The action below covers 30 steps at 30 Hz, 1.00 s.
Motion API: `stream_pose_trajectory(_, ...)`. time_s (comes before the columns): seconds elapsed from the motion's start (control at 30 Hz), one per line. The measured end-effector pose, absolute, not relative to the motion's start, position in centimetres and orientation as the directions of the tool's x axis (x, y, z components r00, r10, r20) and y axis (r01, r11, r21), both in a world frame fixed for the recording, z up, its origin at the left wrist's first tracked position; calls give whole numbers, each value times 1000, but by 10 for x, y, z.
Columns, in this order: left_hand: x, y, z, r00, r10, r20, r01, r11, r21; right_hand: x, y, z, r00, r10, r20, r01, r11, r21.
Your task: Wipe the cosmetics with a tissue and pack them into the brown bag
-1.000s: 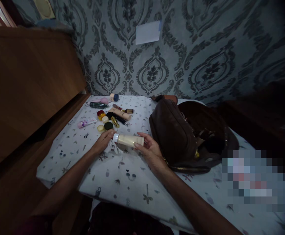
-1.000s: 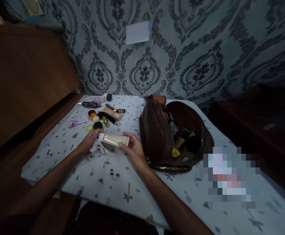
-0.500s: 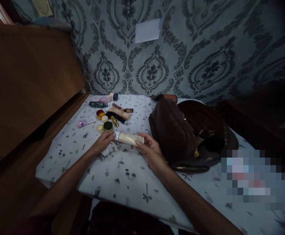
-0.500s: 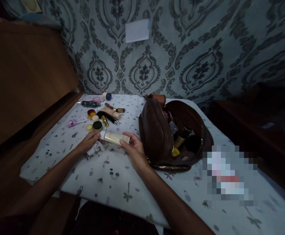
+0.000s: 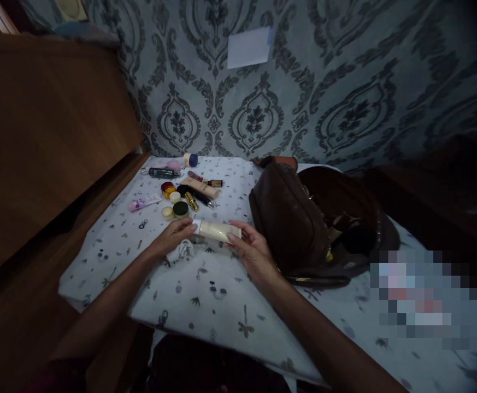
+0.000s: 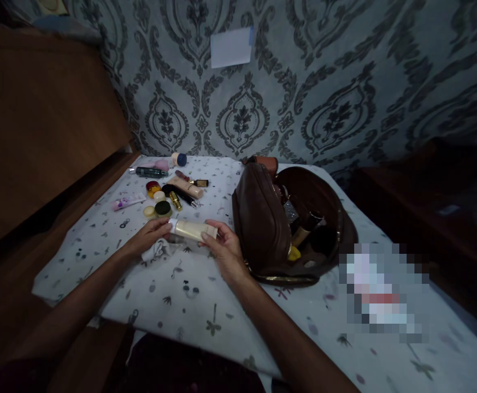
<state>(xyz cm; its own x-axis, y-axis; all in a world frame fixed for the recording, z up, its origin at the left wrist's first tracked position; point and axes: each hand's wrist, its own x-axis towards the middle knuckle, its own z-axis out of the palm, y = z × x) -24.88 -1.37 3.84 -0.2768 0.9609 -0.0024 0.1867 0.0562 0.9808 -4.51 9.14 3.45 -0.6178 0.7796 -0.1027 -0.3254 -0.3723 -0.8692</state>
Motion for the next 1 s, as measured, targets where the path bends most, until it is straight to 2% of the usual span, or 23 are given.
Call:
stream_pose_trajectory(0.13, -248, -17, 42, -230, 972, -51, 82, 71, 994, -45, 92, 35, -612, 783, -113, -336, -387, -859)
stream_pose_trajectory(0.33, -247, -16, 39, -267, 963, -41, 176, 91, 980, -44, 91, 34, -630, 771, -93, -311, -359, -880)
stream_pose_trajectory(0.53, -244, -18, 45, -200, 977, -76, 70, 92, 993, -45, 94, 32, -615, 773, -155, -323, -427, -844)
stream_pose_trajectory(0.77, -247, -15, 38, -264, 964, -19, 193, 72, 979, -43, 93, 30, -646, 751, -135, -308, -419, -854)
stream_pose_trajectory(0.9, -246, -18, 44, -185, 982, -40, 117, 62, 991, -43, 96, 28, -639, 746, -187, -292, -461, -838)
stream_pose_trajectory(1.0, -244, -20, 49, -187, 982, -20, 98, 39, 994, -44, 98, 27, -650, 718, -250, -262, -521, -813)
